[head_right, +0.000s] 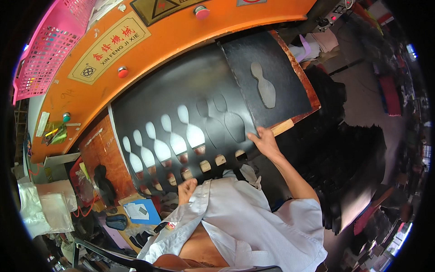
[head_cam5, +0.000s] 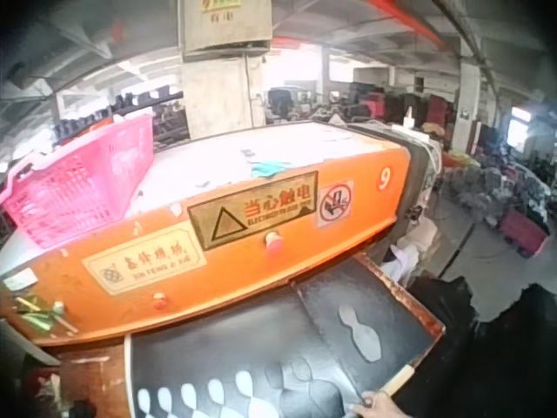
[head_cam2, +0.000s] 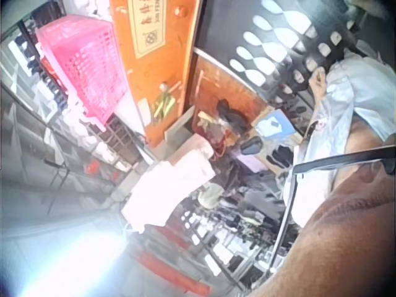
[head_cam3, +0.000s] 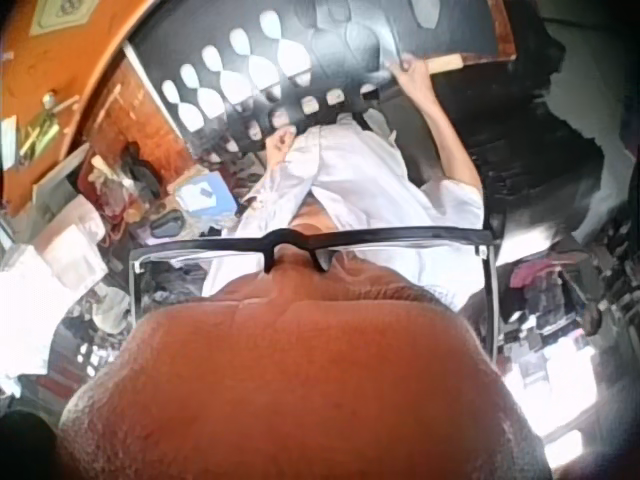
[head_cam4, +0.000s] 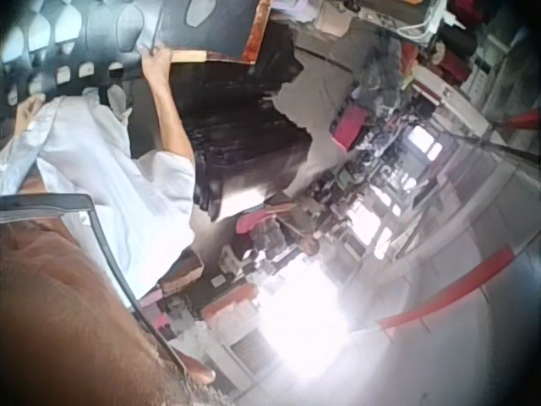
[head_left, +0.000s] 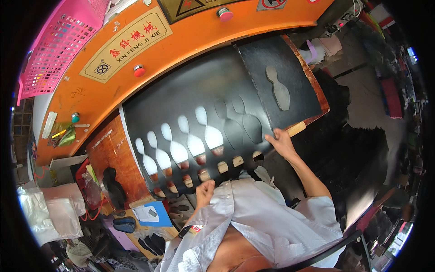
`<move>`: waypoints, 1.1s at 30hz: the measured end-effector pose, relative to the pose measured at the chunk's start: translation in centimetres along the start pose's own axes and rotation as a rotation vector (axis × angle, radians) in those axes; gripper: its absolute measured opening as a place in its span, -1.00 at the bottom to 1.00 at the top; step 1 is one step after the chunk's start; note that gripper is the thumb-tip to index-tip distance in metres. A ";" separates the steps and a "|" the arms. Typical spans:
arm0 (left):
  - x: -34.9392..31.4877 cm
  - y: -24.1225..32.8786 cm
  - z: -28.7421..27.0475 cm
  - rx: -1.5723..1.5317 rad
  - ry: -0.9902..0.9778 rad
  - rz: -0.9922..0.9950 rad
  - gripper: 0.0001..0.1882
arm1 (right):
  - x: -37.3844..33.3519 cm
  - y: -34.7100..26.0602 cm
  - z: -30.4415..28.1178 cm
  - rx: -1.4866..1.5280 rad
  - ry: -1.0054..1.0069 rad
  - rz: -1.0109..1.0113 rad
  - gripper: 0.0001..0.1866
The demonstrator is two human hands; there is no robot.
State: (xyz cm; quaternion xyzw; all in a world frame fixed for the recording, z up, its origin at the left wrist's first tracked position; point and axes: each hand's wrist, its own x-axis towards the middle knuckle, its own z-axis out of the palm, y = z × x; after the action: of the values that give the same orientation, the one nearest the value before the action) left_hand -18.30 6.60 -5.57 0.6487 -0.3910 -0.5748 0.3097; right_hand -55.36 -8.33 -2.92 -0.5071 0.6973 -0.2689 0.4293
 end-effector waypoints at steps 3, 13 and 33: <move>-0.2 0.6 -2.2 0.239 -0.198 -0.042 -0.66 | -0.6 1.3 -0.4 0.094 -0.051 0.175 -0.75; 9.6 16.2 3.3 0.754 -0.280 0.935 -0.24 | 1.8 0.0 0.2 0.591 -0.315 0.274 -0.63; 18.5 24.1 2.6 0.188 0.121 1.021 -0.43 | -2.5 -3.3 2.2 0.179 0.042 -0.059 -0.74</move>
State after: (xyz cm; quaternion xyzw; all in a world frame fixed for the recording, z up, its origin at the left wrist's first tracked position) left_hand -23.88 -21.33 5.23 0.4325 -0.6887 -0.2744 0.5132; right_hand -51.63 -7.01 -0.51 -0.4816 0.6639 -0.3531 0.4501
